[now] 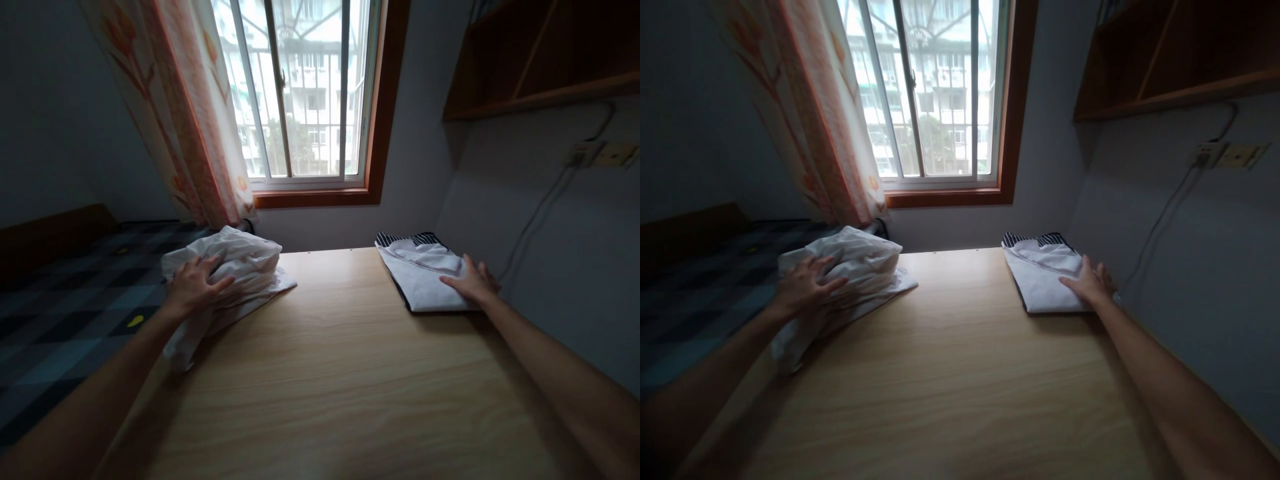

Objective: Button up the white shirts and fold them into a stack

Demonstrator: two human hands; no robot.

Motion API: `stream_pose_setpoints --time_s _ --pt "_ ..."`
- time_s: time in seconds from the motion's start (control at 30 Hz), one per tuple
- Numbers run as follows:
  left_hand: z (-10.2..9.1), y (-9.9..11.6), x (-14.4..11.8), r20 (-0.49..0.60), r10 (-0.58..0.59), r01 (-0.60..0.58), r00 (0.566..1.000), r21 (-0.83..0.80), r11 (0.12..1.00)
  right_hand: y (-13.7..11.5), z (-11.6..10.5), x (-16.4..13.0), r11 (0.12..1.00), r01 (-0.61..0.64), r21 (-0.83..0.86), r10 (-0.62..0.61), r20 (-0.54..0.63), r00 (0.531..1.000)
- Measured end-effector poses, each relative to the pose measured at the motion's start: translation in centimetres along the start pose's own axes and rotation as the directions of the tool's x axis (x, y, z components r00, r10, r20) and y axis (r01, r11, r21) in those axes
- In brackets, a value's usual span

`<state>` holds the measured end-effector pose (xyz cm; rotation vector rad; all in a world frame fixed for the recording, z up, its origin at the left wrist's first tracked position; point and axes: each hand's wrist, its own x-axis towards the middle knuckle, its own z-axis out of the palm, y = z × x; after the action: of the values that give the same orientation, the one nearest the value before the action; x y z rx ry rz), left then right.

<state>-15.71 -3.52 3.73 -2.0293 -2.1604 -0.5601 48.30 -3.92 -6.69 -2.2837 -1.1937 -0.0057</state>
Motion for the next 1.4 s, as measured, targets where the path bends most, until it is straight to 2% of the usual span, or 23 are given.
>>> stream_pose_setpoints --time_s 0.1,0.2,0.3,0.4,0.53,0.63,0.67,0.73,0.8,0.83,0.87,0.9,0.97,1.03,1.13,1.2,1.27,1.3,1.33,1.37,1.4 --pt "0.9 0.9 -1.1 0.045 -0.013 0.010 0.999 0.068 0.998 0.9 0.7 0.7 0.995 -0.102 -0.023 0.103 0.055 0.993" --pt "1.3 1.3 -2.1 0.037 -0.015 0.012 0.999 0.094 0.995 0.7 1.4 0.2 0.990 -0.108 -0.091 0.104 -0.044 0.994" --pt "1.3 1.3 -2.9 0.048 -0.058 0.052 0.997 0.126 0.991 -0.2 1.5 -0.8 0.995 0.022 -0.098 -0.043 -0.217 0.975" --pt "1.3 1.6 -3.3 0.031 -0.084 0.079 0.996 0.141 0.987 -1.3 0.7 -2.0 0.983 0.167 -0.071 -0.182 -0.365 0.913" --pt "1.8 3.5 -4.1 -0.135 -0.050 0.073 0.990 0.175 0.982 -2.9 -1.4 -3.6 0.929 0.367 -0.045 -0.345 -0.458 0.819" --pt "2.4 6.0 -5.3 -0.268 0.053 -0.002 0.962 0.186 0.982 -4.5 -3.5 -5.3 0.852 0.516 0.086 -0.429 -0.449 0.784" --pt "2.7 7.0 -5.8 -0.279 0.112 -0.066 0.954 0.169 0.983 -5.2 -4.3 -6.1 0.817 0.552 0.168 -0.438 -0.442 0.783" --pt "3.6 9.4 -7.1 -0.231 0.278 -0.269 0.932 0.071 0.960 -7.0 -5.8 -8.1 0.727 0.578 0.371 -0.441 -0.394 0.807" --pt "5.1 12.1 -8.5 -0.149 0.446 -0.465 0.883 -0.139 0.875 -9.0 -7.0 -10.5 0.616 0.515 0.596 -0.441 -0.281 0.852" --pt "6.0 13.5 -9.1 -0.113 0.501 -0.512 0.858 -0.278 0.813 -10.0 -7.4 -11.7 0.550 0.451 0.703 -0.449 -0.207 0.869" --pt "7.0 15.0 -9.6 -0.083 0.526 -0.507 0.846 -0.428 0.748 -10.9 -7.6 -12.9 0.475 0.366 0.800 -0.460 -0.129 0.879" --pt "8.0 16.4 -10.0 -0.046 0.528 -0.455 0.848 -0.574 0.680 -11.7 -7.6 -13.9 0.396 0.255 0.882 -0.472 -0.043 0.880" --pt "9.9 18.9 -10.3 0.045 0.492 -0.269 0.869 -0.792 0.548 -12.8 -7.0 -15.5 0.256 -0.008 0.967 -0.506 0.141 0.851" --pt "11.0 20.6 -10.1 0.113 0.448 -0.125 0.887 -0.875 0.468 -13.1 -5.8 -16.2 0.168 -0.254 0.953 -0.532 0.304 0.790" --pt "11.2 21.8 -9.6 0.118 0.407 -0.083 0.906 -0.892 0.443 -12.5 -3.4 -16.3 0.123 -0.510 0.851 -0.558 0.485 0.674" --pt "10.8 22.1 -9.6 0.067 0.393 -0.101 0.917 -0.914 0.392 -11.9 -1.9 -16.2 0.164 -0.628 0.761 -0.599 0.582 0.550" --pt "10.2 22.2 -9.8 -0.018 0.376 -0.147 0.927 -0.937 0.317 -11.6 -0.6 -16.3 0.248 -0.684 0.686 -0.640 0.646 0.416" --pt "9.8 22.2 -9.8 -0.058 0.369 -0.175 0.927 -0.940 0.293 -11.6 -0.1 -16.3 0.271 -0.690 0.672 -0.644 0.659 0.389" --pt "9.5 22.1 -9.8 -0.083 0.361 -0.197 0.929 -0.936 0.291 -11.7 0.3 -16.2 0.271 -0.684 0.677 -0.633 0.661 0.403" --pt "9.0 21.9 -9.7 -0.101 0.337 -0.212 0.936 -0.926 0.313 -11.9 0.5 -15.9 0.248 -0.667 0.702 -0.602 0.652 0.462" --pt "8.5 21.7 -9.5 -0.121 0.294 -0.224 0.948 -0.910 0.350 -12.3 0.6 -15.5 0.199 -0.634 0.748 -0.542 0.623 0.564"
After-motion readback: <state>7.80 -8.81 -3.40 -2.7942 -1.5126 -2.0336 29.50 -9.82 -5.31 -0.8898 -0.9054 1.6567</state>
